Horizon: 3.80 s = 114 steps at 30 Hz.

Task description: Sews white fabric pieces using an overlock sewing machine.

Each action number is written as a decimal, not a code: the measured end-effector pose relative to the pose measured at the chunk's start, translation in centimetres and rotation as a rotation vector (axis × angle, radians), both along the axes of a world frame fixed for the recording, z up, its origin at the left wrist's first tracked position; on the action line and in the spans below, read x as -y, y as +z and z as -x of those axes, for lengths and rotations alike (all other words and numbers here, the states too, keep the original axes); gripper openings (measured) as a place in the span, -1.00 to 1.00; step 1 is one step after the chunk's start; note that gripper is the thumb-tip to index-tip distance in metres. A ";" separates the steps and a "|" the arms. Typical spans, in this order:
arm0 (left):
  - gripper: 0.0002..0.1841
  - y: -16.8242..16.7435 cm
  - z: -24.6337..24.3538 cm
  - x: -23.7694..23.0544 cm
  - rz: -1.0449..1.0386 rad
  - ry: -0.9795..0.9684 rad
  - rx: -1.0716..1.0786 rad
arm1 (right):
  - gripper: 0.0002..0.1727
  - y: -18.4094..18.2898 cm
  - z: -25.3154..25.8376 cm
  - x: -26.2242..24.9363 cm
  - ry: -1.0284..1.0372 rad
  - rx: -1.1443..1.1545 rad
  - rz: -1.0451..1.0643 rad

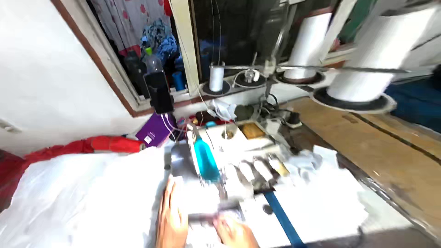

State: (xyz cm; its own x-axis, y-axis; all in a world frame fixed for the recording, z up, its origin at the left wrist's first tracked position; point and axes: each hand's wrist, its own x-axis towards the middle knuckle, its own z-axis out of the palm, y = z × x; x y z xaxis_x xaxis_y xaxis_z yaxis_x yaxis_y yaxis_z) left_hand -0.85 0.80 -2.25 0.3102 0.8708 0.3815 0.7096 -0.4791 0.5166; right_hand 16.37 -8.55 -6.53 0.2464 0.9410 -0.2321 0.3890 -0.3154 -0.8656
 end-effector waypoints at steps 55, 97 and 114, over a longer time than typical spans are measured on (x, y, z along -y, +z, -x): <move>-0.47 0.7 -1.5 -1.9 -0.143 -0.259 -0.017 | -0.72 2.9 3.8 1.7 -0.406 -0.638 -0.403; -0.35 3.3 -4.3 -7.0 0.000 -0.169 -0.408 | -0.13 4.1 2.5 -0.7 -0.238 -0.522 -0.448; -0.44 2.4 -3.7 -7.8 -0.126 -0.197 -0.308 | -0.14 4.3 3.6 0.1 -0.356 -0.541 -0.446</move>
